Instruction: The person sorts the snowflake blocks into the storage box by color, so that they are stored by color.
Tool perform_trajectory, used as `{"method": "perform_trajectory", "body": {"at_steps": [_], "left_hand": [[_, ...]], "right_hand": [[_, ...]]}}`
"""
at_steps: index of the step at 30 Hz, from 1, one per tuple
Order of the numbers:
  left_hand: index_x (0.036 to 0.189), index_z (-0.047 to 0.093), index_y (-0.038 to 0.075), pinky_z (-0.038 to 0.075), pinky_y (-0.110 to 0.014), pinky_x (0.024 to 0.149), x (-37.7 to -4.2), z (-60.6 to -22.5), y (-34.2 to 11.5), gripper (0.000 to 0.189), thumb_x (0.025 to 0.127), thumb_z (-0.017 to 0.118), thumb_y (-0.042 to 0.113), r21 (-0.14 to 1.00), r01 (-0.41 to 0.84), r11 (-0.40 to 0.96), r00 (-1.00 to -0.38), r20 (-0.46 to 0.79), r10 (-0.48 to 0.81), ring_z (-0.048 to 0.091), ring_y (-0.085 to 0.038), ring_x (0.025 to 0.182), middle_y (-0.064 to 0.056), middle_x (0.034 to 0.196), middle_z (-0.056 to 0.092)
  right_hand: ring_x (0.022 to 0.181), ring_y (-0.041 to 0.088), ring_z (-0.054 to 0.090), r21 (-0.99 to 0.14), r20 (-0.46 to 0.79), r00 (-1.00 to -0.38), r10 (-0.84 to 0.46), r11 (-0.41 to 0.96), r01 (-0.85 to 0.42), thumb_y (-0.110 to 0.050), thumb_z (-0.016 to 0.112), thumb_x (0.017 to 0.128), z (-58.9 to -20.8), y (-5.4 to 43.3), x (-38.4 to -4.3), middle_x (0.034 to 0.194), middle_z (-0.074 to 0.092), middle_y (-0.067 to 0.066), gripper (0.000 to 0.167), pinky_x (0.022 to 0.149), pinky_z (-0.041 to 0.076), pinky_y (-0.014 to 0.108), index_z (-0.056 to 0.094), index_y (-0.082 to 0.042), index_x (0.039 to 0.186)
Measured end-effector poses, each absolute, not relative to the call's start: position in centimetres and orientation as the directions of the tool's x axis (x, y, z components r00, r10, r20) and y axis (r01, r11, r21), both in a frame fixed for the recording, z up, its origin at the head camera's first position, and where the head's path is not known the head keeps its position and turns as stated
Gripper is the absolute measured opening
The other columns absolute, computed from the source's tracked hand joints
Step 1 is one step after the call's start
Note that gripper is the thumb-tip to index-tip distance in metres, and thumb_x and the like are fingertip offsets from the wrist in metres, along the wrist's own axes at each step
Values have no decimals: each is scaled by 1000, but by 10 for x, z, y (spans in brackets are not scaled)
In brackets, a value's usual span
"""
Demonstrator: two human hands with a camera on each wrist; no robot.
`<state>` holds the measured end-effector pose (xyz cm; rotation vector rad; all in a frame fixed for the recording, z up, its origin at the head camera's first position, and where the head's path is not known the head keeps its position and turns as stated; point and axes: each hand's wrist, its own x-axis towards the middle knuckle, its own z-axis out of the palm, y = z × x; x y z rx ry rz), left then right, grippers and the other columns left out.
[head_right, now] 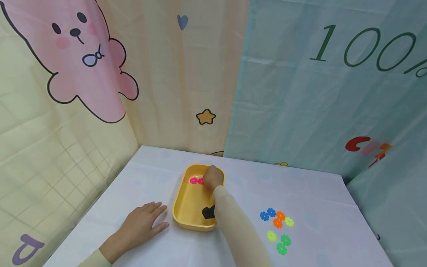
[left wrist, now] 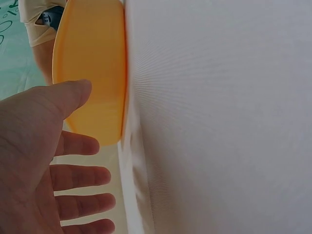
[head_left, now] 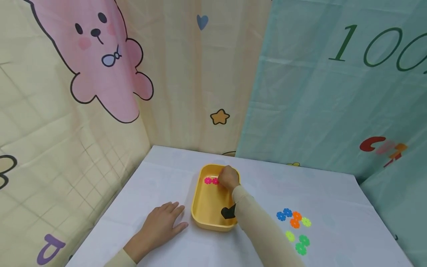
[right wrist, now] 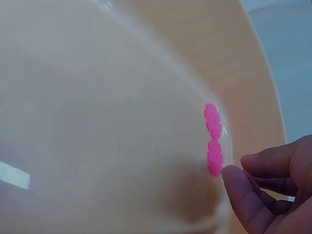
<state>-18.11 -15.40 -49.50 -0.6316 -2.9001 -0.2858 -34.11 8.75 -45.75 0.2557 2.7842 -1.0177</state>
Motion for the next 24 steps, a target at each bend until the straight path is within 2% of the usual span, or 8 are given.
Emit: {"method": "perform_trajectory", "body": {"at_steps": [2,5,10,15,24], "left_hand": [[128,70,10,53,-57,95,-182,-495,-154,56,92,70,52,146,429,891,-895,199,399,62,-38,123,-15,131,67],[126,71,9,52,-57,95,-182,-497,-154,53,92,70,51,139,439,888,-889,214,406,62,-38,122,-15,130,68],[123,72,9,53,-57,94,-181,-498,-155,51,91,72,49,134,441,887,-885,226,406,63,-39,121,-15,129,69],[125,71,9,52,-57,95,-181,-498,-156,52,92,71,50,129,438,889,-888,216,406,62,-38,122,-15,130,68],[126,71,10,52,-57,95,-182,-497,-157,52,92,71,50,132,427,894,-895,201,398,62,-38,123,-14,131,68]], "right_hand": [[68,31,66,-668,-211,-974,81,715,204,-4,64,94,-453,92,-339,79,64,11,6,58,58,29,69,0,94],[63,29,67,-742,-173,-985,26,654,148,-5,65,94,-445,101,-334,78,66,13,7,62,59,31,70,0,93],[55,19,59,-839,-111,-993,-33,538,76,-7,67,96,-430,126,-318,88,66,19,7,62,60,29,68,0,97],[65,21,59,-849,-125,-992,7,517,111,-11,69,95,-416,164,-300,92,66,15,15,63,60,28,68,-1,106],[89,27,61,-800,-114,-992,51,588,122,-22,69,98,-407,252,-253,104,67,11,29,73,59,33,65,-2,119]]}}
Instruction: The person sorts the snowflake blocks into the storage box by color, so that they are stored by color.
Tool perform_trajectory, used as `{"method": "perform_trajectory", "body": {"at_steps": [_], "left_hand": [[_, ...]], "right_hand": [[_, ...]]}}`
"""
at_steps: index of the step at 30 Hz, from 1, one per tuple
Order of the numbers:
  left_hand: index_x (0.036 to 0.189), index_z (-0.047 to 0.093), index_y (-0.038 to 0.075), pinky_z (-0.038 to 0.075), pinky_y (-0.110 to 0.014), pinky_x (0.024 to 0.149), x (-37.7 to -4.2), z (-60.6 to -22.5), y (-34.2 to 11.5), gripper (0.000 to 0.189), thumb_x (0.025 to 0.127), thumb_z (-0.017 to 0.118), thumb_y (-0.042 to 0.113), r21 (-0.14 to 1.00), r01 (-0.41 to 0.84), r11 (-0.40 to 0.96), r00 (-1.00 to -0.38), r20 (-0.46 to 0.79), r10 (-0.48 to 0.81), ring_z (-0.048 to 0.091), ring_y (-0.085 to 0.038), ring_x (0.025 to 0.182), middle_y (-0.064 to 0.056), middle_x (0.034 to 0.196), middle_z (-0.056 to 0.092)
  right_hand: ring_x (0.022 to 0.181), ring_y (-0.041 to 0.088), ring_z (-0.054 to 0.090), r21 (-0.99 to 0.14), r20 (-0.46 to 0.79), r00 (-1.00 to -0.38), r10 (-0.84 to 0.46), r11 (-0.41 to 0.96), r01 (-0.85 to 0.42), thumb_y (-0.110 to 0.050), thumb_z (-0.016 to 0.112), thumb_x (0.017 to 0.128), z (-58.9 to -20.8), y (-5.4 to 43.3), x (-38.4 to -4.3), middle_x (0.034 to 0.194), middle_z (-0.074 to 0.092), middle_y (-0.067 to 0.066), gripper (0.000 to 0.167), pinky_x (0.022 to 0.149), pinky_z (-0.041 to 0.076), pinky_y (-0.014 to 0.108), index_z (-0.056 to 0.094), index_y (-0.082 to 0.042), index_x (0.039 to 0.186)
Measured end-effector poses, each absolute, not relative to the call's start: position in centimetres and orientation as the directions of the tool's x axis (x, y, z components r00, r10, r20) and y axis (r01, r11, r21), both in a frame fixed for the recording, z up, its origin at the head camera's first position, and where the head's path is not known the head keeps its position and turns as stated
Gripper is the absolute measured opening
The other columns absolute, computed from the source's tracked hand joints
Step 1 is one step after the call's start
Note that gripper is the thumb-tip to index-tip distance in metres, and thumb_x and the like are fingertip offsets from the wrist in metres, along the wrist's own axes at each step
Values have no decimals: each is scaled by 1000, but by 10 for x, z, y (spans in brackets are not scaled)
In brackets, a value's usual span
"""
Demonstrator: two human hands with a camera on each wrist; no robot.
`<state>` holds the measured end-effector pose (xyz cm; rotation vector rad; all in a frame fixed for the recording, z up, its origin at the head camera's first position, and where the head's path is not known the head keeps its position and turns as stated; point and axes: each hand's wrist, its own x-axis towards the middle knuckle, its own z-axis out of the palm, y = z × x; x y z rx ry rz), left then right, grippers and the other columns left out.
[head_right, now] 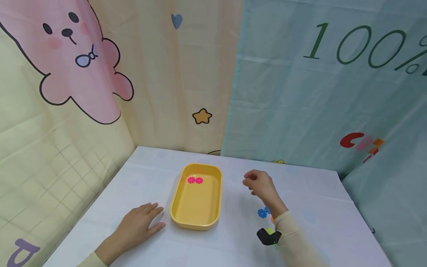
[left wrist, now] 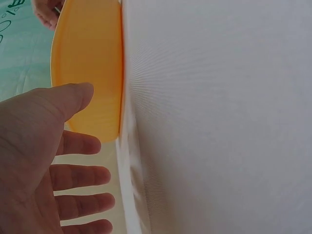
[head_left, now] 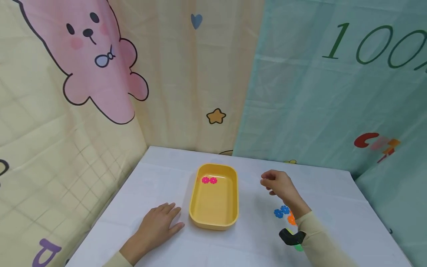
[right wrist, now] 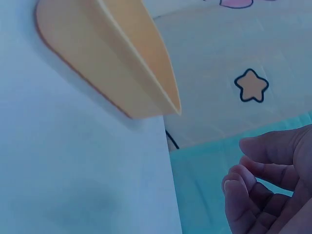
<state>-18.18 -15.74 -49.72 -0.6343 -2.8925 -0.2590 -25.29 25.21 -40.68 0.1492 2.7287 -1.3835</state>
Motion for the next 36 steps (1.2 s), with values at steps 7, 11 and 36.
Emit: {"method": "perform_trajectory", "body": {"at_steps": [7,11,36], "left_hand": [[125,71,10,52,-57,94,-183,-494,-157,52,91,72,49,133,436,890,-887,228,401,63,-38,121,-15,129,69],[126,71,10,52,-57,95,-182,-494,-158,52,91,72,49,131,436,891,-887,229,400,63,-38,122,-15,129,69],[126,71,11,52,-57,95,-184,-497,-161,51,91,72,48,148,420,895,-898,211,386,61,-38,123,-14,130,68]], "right_hand": [[95,31,61,-775,-109,-991,81,617,135,-24,66,100,-416,307,-218,109,68,14,36,75,58,35,62,3,124],[97,32,62,-740,-122,-986,118,651,169,-23,65,100,-424,328,-204,110,69,16,38,80,58,39,61,6,125],[106,40,60,-560,-235,-949,211,769,309,-20,73,92,-471,361,-201,122,62,31,47,92,55,54,62,9,127]]}}
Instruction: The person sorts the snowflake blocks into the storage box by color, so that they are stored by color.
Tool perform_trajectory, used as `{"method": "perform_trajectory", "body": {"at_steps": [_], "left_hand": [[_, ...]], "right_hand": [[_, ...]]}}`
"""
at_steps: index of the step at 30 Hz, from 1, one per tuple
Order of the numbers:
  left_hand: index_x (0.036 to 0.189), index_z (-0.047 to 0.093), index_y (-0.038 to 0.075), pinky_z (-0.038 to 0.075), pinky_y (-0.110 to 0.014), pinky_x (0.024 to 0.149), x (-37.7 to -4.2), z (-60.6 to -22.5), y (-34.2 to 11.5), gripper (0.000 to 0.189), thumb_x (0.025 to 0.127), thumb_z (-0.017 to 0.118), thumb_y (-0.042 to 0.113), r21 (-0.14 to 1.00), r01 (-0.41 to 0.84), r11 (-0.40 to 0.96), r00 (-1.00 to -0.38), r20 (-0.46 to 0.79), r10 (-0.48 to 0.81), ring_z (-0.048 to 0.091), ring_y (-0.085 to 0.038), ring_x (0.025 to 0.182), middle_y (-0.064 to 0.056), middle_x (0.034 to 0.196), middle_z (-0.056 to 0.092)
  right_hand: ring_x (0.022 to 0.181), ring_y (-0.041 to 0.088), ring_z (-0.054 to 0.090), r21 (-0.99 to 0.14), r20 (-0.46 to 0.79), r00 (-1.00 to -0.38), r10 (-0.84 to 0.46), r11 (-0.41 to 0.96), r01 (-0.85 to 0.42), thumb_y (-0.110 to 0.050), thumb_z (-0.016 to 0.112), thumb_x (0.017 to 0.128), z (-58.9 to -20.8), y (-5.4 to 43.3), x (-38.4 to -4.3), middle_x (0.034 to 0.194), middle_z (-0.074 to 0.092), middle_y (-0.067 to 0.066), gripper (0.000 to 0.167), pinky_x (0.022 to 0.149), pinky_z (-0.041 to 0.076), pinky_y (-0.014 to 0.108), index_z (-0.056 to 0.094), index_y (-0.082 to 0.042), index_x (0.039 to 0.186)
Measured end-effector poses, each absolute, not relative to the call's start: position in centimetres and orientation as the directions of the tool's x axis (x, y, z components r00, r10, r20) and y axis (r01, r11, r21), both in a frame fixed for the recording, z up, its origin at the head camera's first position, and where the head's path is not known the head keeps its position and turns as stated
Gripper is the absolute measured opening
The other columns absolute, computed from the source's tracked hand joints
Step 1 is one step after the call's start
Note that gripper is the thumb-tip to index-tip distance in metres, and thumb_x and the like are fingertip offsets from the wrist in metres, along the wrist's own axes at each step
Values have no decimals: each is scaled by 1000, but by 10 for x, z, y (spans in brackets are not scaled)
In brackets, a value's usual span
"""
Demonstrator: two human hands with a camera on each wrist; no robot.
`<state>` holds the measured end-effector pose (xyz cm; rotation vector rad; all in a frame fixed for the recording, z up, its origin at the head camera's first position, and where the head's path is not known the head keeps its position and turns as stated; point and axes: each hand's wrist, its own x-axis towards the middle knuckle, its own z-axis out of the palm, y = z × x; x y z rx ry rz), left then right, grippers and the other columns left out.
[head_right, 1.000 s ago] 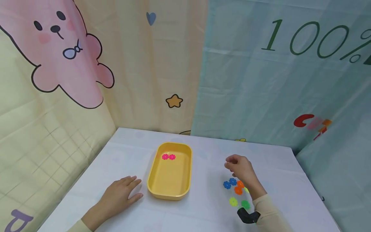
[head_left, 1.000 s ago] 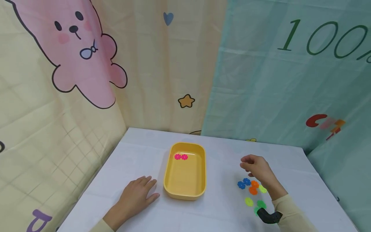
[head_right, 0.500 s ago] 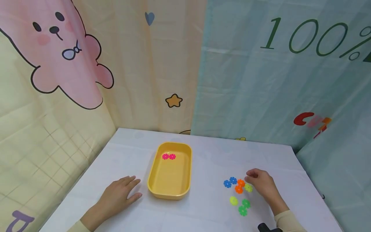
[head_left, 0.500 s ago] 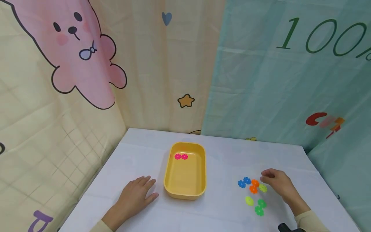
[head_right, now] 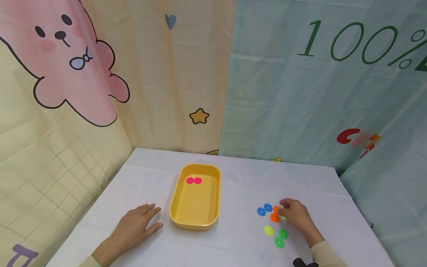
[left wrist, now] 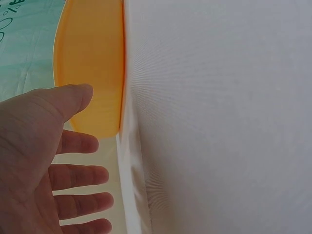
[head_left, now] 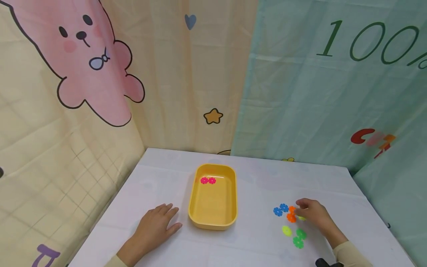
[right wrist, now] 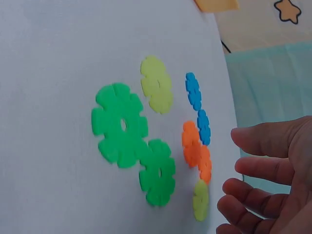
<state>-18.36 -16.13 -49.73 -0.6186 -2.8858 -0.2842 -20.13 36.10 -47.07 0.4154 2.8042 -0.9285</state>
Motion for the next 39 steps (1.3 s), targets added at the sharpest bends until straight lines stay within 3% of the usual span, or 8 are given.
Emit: {"method": "perform_trajectory", "body": {"at_steps": [7,21,39], "left_hand": [[126,71,10,52,-57,95,-182,-501,-160,50,92,72,47,165,429,888,-895,213,392,61,-38,123,-15,131,68],[126,71,11,53,-55,94,-181,-501,-160,50,93,71,47,159,426,890,-896,209,392,62,-36,124,-13,132,67],[128,70,12,55,-53,91,-184,-500,-160,50,92,72,47,135,444,886,-880,250,404,62,-33,122,-12,134,66]], "right_hand": [[106,40,61,-502,-180,-974,140,838,213,-15,74,90,-476,339,-211,122,63,30,40,93,55,54,66,5,123],[98,36,66,-351,-106,-994,40,933,75,0,70,85,-484,323,-213,104,65,19,32,92,54,58,70,3,117],[87,24,57,-401,-247,-968,31,906,132,-4,71,87,-481,330,-228,98,62,11,24,85,57,46,61,5,108]]}}
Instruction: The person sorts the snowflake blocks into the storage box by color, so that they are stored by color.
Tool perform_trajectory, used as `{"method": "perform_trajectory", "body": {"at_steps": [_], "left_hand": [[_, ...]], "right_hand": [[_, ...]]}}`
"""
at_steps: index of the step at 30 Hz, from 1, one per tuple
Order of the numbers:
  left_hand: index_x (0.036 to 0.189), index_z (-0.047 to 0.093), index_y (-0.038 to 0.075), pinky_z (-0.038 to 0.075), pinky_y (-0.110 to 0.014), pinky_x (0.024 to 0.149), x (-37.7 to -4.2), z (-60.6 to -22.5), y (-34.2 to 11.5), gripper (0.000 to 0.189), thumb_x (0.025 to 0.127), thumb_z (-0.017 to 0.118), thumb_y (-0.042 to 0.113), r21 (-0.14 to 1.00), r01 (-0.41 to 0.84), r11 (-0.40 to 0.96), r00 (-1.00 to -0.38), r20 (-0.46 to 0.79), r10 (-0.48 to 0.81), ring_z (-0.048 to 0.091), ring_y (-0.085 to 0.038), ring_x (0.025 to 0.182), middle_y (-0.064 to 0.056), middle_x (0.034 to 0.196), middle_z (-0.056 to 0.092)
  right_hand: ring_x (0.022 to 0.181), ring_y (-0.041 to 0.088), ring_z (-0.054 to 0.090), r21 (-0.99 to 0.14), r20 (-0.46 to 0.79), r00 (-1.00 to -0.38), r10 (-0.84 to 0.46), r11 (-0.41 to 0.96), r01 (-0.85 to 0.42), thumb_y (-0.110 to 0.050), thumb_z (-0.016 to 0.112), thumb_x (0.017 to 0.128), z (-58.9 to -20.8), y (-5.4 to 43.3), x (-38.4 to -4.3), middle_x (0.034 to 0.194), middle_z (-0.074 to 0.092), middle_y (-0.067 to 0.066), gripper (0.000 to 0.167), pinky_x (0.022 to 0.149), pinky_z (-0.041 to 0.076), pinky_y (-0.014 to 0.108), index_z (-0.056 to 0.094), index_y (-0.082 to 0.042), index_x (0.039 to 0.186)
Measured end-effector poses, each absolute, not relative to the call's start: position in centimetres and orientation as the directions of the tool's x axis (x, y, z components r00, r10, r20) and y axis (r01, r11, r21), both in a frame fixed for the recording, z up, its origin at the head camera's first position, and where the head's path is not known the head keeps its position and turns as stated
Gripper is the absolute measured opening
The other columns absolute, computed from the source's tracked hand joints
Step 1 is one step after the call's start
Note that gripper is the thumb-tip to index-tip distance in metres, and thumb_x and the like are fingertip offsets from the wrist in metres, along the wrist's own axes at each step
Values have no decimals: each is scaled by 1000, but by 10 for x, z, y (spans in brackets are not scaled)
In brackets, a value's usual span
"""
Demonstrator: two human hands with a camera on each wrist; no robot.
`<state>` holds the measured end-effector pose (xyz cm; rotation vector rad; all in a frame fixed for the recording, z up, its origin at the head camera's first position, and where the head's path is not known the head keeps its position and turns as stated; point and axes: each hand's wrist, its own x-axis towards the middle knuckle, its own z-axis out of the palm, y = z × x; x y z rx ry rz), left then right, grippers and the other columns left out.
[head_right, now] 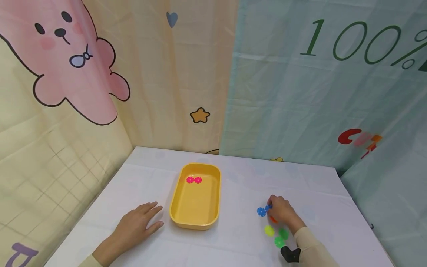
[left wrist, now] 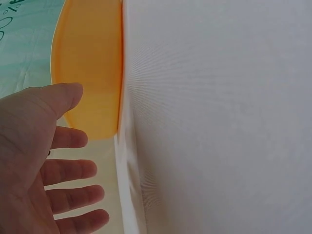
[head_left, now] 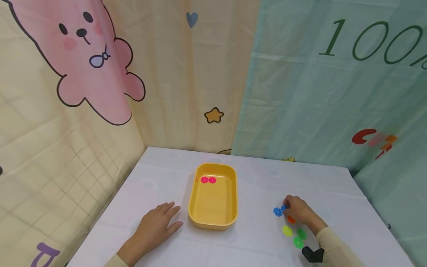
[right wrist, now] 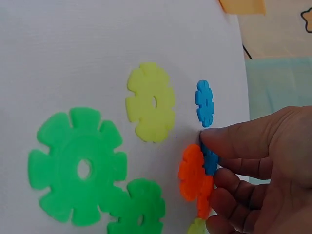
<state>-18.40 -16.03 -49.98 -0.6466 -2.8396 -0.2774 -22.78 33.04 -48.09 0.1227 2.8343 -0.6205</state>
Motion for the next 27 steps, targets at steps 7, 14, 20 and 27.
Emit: {"method": "perform_trajectory", "body": {"at_steps": [7,14,20,27], "left_hand": [[129,70,12,55,-53,92,-184,-500,-159,50,93,72,46,138,449,883,-878,250,408,61,-34,124,-12,136,65],[128,70,12,55,-54,92,-184,-499,-159,49,93,71,47,142,447,883,-882,236,409,61,-34,124,-12,136,65],[129,70,13,55,-53,92,-184,-498,-158,50,94,70,48,137,445,885,-885,219,411,61,-34,124,-11,136,65],[129,70,13,54,-54,94,-184,-498,-157,50,94,69,48,149,437,887,-892,203,405,60,-34,125,-12,136,65]], "right_hand": [[85,23,54,-442,-272,-961,52,880,173,-5,74,87,-482,334,-228,94,59,9,23,78,54,39,57,0,101],[85,23,55,-483,-262,-964,46,859,172,-3,71,89,-480,336,-228,93,59,9,16,76,55,35,58,-2,98],[81,22,56,-607,-254,-967,22,775,177,-2,63,95,-467,339,-228,90,60,8,4,73,55,34,64,1,98],[81,23,58,-758,-270,-963,19,612,225,-8,61,101,-452,331,-236,92,64,10,15,74,57,32,66,5,107]]}}
